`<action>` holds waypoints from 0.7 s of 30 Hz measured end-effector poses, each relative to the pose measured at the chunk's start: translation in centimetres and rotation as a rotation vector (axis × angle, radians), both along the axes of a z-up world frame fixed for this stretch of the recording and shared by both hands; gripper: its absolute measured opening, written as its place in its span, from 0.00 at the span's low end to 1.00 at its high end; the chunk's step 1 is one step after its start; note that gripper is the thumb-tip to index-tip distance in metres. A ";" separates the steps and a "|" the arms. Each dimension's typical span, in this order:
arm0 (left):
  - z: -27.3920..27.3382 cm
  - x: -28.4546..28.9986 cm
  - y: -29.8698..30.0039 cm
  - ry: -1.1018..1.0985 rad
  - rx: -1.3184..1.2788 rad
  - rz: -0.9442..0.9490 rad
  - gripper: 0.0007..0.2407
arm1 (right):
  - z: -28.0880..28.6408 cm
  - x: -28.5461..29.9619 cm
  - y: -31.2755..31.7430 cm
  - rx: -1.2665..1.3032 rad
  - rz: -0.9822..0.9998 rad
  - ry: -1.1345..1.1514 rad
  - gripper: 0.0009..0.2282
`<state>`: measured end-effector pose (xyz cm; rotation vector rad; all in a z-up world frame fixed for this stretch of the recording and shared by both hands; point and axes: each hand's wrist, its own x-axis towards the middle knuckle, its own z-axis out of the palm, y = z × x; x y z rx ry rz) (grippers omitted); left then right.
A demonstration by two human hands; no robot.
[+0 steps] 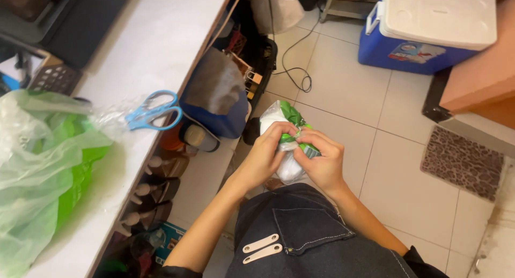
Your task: Cleaning equipment and preparing cleaning supplies at a cafe counter.
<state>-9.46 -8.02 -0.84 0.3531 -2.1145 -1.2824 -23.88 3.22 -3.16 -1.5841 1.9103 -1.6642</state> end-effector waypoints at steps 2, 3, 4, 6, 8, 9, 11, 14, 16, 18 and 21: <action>0.4 -0.9 0.1 -0.010 0.019 -0.102 0.17 | 0.7 -0.4 0.9 -0.023 -0.045 0.026 0.07; 0.4 -1.3 0.0 -0.015 0.024 -0.113 0.17 | 1.0 -0.6 1.2 -0.018 -0.057 0.022 0.07; 0.5 -1.8 0.0 -0.006 0.008 -0.153 0.17 | 1.2 -0.8 1.6 -0.017 -0.083 0.034 0.07; 0.5 -2.1 0.3 -0.008 0.004 -0.193 0.16 | 1.3 -0.9 2.4 -0.004 -0.108 0.034 0.07; 0.6 -2.4 0.5 0.018 -0.026 -0.234 0.17 | 1.1 -1.2 2.8 0.009 -0.125 -0.008 0.07; 0.6 -2.3 0.8 0.015 -0.018 -0.229 0.17 | 1.1 -1.2 3.0 0.017 -0.121 -0.011 0.07; 0.5 -1.9 1.2 -0.019 -0.015 -0.159 0.18 | 1.2 -1.2 3.1 0.007 -0.098 -0.060 0.06; 0.2 -1.4 1.7 -0.062 0.170 -0.084 0.16 | 1.6 -1.1 2.6 -0.025 -0.066 -0.048 0.06; -0.3 -1.3 2.2 0.021 0.310 -0.045 0.17 | 2.0 -0.9 2.2 -0.032 -0.030 -0.040 0.05; -1.4 -1.1 2.7 0.113 0.446 0.003 0.18 | 2.1 -0.7 1.9 -0.039 0.016 -0.031 0.05; -3.0 -0.3 3.3 0.267 0.556 0.064 0.17 | 1.9 -0.6 1.0 -0.049 0.124 -0.044 0.05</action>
